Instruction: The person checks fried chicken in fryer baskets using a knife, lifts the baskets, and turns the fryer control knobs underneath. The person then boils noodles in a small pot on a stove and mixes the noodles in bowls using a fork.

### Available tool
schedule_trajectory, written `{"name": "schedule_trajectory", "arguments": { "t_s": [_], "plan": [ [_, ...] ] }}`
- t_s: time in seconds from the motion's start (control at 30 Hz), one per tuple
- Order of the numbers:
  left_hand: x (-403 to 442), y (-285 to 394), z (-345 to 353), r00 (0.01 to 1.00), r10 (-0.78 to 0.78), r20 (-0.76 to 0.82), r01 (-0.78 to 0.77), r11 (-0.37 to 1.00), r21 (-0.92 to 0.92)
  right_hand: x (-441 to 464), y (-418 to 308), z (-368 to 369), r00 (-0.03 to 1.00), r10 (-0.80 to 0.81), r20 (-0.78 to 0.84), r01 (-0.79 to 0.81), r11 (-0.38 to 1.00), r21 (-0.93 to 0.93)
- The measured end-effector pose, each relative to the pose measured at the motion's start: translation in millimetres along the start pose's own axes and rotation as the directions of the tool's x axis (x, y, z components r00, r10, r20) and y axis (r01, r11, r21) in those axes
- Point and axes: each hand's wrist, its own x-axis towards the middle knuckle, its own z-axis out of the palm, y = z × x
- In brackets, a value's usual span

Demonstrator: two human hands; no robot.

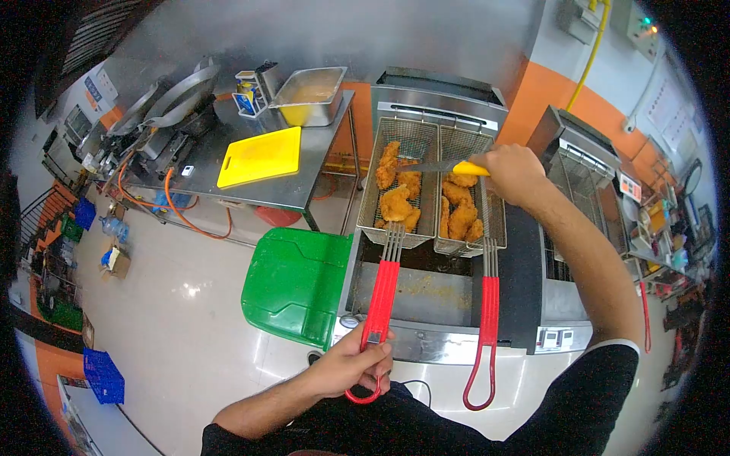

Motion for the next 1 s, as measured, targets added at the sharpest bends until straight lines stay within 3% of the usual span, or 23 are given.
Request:
{"name": "schedule_trajectory", "arguments": {
  "t_s": [0.37, 0.47, 0.57, 0.67, 1.0],
  "plan": [
    [0.2, -0.5, 4.1, 0.999, -0.017, -0.047, 0.015, 0.999, -0.046, 20.9, -9.4, 5.0, 0.998, -0.061, 0.009, 0.061, 0.997, -0.041],
    [-1.0, 0.4, 4.9, 0.999, -0.017, -0.051, 0.015, 0.999, -0.046, 11.4, -4.7, 22.8, 0.997, -0.033, -0.070, 0.038, 0.997, 0.072],
    [0.0, -3.3, 2.1, 1.000, 0.008, -0.030, -0.010, 0.998, -0.060, -9.2, 1.7, 19.6, 0.996, 0.066, 0.051, -0.073, 0.988, 0.138],
    [0.3, -1.3, 3.1, 1.000, -0.004, -0.030, 0.003, 0.999, -0.039, -35.5, 18.9, 37.2, 0.994, 0.079, -0.073, -0.061, 0.974, 0.217],
    [1.5, -4.2, 3.0, 0.999, -0.014, -0.053, 0.012, 0.999, -0.040, -126.7, 57.8, 24.5, 0.961, 0.232, -0.150, -0.128, 0.855, 0.503]
  ]
}}
